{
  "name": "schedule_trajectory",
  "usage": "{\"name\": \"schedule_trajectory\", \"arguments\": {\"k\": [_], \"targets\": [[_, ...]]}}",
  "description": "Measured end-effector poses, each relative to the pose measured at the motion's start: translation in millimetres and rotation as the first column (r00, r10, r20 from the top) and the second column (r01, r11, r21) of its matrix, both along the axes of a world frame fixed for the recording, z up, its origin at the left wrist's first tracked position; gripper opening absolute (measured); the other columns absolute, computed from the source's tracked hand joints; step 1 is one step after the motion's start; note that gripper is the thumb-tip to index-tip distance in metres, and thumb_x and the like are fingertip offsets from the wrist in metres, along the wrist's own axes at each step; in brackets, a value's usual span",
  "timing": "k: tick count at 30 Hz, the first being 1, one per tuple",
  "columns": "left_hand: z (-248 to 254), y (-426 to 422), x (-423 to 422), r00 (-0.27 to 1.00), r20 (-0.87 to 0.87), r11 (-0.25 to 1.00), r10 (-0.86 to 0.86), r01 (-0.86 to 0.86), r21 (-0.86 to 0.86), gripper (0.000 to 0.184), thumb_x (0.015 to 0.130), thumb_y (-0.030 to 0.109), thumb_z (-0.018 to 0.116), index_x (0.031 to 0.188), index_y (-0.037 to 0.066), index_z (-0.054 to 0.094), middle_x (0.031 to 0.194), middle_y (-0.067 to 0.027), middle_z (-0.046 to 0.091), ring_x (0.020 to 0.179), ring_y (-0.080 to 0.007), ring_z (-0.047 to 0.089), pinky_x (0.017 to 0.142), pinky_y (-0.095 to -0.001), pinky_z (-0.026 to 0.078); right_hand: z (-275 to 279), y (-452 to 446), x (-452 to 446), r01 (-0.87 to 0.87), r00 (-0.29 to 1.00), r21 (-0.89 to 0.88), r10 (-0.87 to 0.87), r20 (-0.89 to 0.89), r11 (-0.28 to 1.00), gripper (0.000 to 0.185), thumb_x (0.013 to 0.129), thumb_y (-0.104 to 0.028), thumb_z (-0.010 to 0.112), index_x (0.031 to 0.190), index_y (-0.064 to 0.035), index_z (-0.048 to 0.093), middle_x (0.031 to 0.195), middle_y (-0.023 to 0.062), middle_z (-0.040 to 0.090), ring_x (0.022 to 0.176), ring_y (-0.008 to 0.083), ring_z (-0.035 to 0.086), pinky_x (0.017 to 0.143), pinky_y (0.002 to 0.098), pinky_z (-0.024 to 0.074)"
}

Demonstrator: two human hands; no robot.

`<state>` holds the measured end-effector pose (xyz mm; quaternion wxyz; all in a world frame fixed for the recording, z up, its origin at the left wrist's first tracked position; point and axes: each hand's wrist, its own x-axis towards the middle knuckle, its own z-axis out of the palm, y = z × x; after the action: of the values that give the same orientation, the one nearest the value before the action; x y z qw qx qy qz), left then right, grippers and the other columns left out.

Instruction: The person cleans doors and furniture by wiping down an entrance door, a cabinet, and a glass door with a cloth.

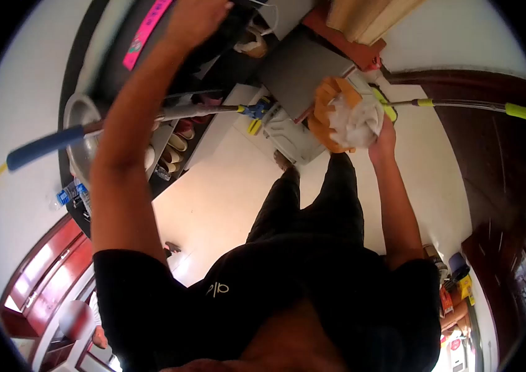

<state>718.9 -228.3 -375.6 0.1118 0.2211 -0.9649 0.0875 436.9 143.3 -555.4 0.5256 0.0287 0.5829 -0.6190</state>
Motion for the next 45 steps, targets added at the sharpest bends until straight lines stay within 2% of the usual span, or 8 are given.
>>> {"name": "schedule_trajectory", "arguments": {"k": [5,10,11,14,21,25,32,45], "targets": [[-36.3,152.0,22.1,0.882,-0.426,0.918,0.199,-0.016,0.395,0.049,0.090,0.025,0.065,0.136,0.012,0.054,0.139,-0.0151,0.053,0.136,-0.0344,0.043,0.114,-0.0484,0.032,32.4,54.3,82.2,-0.054,0.990,-0.027,0.057,0.132,0.998,0.044,0.101,-0.025,0.046,0.140,-0.0034,0.048,0.133,0.0085,0.058,0.122,0.0225,0.056,0.105,0.0373,0.0437],[-56.2,312.4,112.6,0.879,-0.155,0.212,0.452,0.063,0.975,0.064,0.092,0.036,0.067,0.144,0.006,0.044,0.143,-0.0207,0.049,0.129,-0.0285,0.050,0.108,-0.0379,0.040,107.1,38.0,206.1,-0.251,0.968,-0.074,0.251,-0.014,0.965,0.056,0.095,-0.016,0.062,0.146,-0.0081,0.041,0.135,0.0094,0.054,0.120,0.0228,0.055,0.103,0.0376,0.0442],[-42.5,331.8,131.1,0.860,-0.015,-0.061,0.510,0.054,0.997,0.065,0.092,0.036,0.068,0.143,0.003,0.045,0.139,-0.0196,0.052,0.123,-0.0244,0.055,0.103,-0.0347,0.043,119.8,33.5,230.6,-0.286,0.958,-0.080,0.285,-0.016,0.955,0.053,0.093,-0.015,0.064,0.142,-0.0065,0.045,0.131,0.0088,0.056,0.117,0.0206,0.056,0.101,0.0350,0.0451],[-44.2,380.4,167.0,0.674,-0.046,-0.285,0.738,0.372,0.883,0.058,0.092,0.032,0.068,0.138,0.001,0.048,0.127,-0.0111,0.059,0.109,-0.0161,0.058,0.096,-0.0301,0.046,159.1,21.9,282.3,-0.524,0.852,-0.125,0.520,-0.063,0.842,0.047,0.094,-0.018,0.066,0.136,-0.0032,0.052,0.124,0.0078,0.061,0.111,0.0163,0.058,0.095,0.0310,0.0467],[-13.9,426.0,264.2,0.285,0.068,-0.194,0.956,0.440,0.877,0.029,0.099,0.025,0.059,0.120,0.005,0.060,0.107,-0.0025,0.064,0.099,-0.0124,0.059,0.088,-0.0300,0.049,183.9,15.5,343.2,-0.797,0.603,-0.090,0.795,-0.073,0.597,0.037,0.095,-0.023,0.066,0.125,-0.0010,0.060,0.109,0.0046,0.067,0.094,0.0113,0.063,0.084,0.0264,0.0501],[17.6,473.6,284.9,0.100,0.132,-0.164,0.986,0.481,0.861,0.040,0.099,0.025,0.058,0.134,0.009,0.050,0.127,-0.0065,0.057,0.110,-0.0162,0.056,0.089,-0.0302,0.049,190.4,28.3,372.6,-0.912,0.405,-0.103,0.911,-0.081,0.397,0.035,0.095,-0.023,0.066,0.123,-0.0024,0.062,0.107,0.0039,0.067,0.093,0.0105,0.063,0.083,0.0263,0.0500],[4.0,535.8,282.1,0.201,-0.049,-0.016,0.978,0.311,0.950,0.094,0.081,0.038,0.079,0.149,0.000,0.027,0.138,-0.0163,0.049,0.124,-0.0246,0.051,0.105,-0.0360,0.041,201.2,77.3,396.2,-0.996,0.084,0.007,0.924,-0.373,0.094,0.036,0.094,-0.023,0.065,0.123,-0.0013,0.061,0.108,0.0070,0.065,0.098,0.0155,0.061,0.087,0.0295,0.0481],[10.1,509.6,427.7,0.456,-0.126,-0.167,0.881,0.549,0.819,0.058,0.087,0.023,0.072,0.136,0.003,0.047,0.124,-0.0083,0.060,0.113,-0.0173,0.056,0.099,-0.0325,0.044,246.1,113.2,497.8,-0.994,0.061,0.057,0.891,-0.449,0.097,0.072,0.090,-0.021,0.071,0.149,-0.0034,0.035,0.141,0.0091,0.047,0.128,0.0181,0.047,0.107,0.0328,0.0387]]}}
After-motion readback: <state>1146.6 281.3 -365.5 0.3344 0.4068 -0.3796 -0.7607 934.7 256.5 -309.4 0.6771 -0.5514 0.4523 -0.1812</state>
